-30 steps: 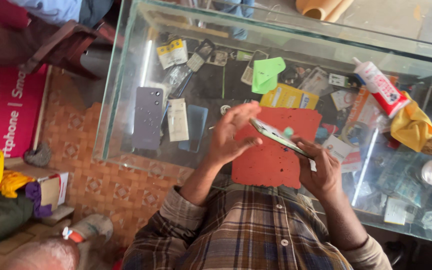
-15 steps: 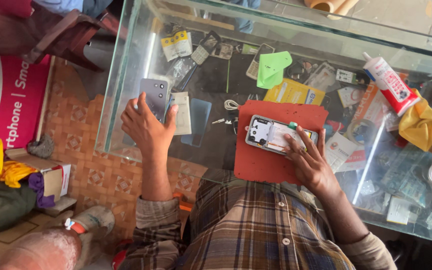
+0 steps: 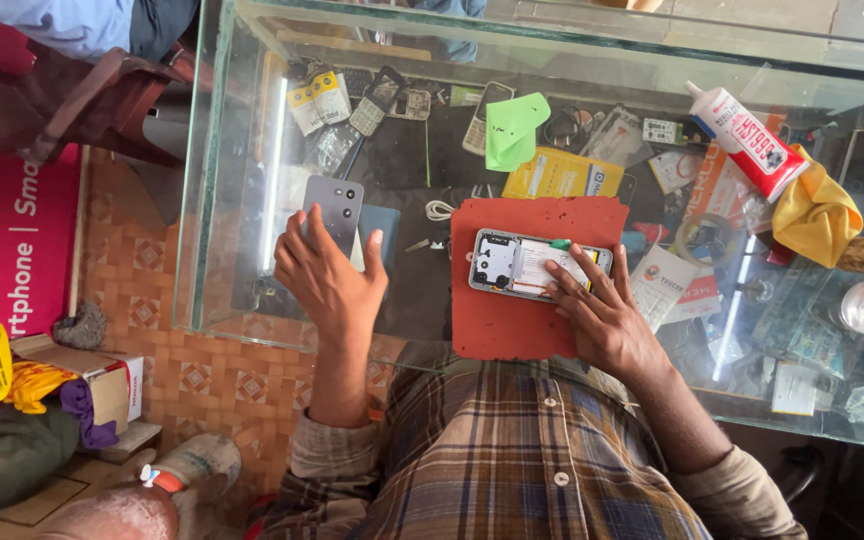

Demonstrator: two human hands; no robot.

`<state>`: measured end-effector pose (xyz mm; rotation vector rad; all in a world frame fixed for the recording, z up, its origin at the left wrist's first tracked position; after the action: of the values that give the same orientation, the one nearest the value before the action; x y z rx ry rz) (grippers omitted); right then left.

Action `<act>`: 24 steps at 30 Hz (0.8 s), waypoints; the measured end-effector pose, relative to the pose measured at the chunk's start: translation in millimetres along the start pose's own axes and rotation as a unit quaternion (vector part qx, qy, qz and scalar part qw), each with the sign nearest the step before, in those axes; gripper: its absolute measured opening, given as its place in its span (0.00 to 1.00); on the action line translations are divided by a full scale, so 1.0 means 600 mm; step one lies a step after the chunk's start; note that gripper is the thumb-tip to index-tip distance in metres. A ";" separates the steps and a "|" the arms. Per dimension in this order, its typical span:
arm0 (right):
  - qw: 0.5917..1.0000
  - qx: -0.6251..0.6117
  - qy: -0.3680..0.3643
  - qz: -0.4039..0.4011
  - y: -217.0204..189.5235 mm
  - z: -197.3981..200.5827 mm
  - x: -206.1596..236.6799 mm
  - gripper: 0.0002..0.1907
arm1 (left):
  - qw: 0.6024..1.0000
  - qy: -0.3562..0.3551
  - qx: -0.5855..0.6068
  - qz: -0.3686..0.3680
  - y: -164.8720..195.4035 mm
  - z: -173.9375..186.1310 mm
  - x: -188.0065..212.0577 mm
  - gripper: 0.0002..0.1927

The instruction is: The person repairs a smartphone at a glass counter. They peel a protective strip and adhesive from the phone's internals, apply adhesive, press components into place, test the phone by pressing its screen, then use a screwdriver to drive screws into the phone body.

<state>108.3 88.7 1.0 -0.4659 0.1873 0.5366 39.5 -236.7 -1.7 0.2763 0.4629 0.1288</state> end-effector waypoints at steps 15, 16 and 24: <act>0.970 -0.127 0.130 -0.160 0.017 -0.003 0.043 0.23 | 0.916 -0.175 0.359 -0.034 0.122 -0.025 0.083 0.14; 0.969 -0.125 0.137 -0.164 0.020 -0.002 0.047 0.23 | 0.911 -0.182 0.367 -0.041 0.126 -0.028 0.084 0.14; 0.959 -0.107 0.159 -0.209 0.042 0.035 0.057 0.21 | 0.893 -0.253 0.370 -0.048 0.165 -0.044 0.087 0.35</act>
<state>125.1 133.1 0.1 -0.7821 0.3317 0.0625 67.7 -126.4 -17.4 1.0109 -0.0184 -0.2276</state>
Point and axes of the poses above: each hand's wrist, its own x-axis away from the middle knuckle, its own z-axis out of the back of the hand, y = z × x, the point moved 1 cm from there along -x, towards the middle knuckle, and after that the axes turned 2 degrees about y, right-handed, at the moved point
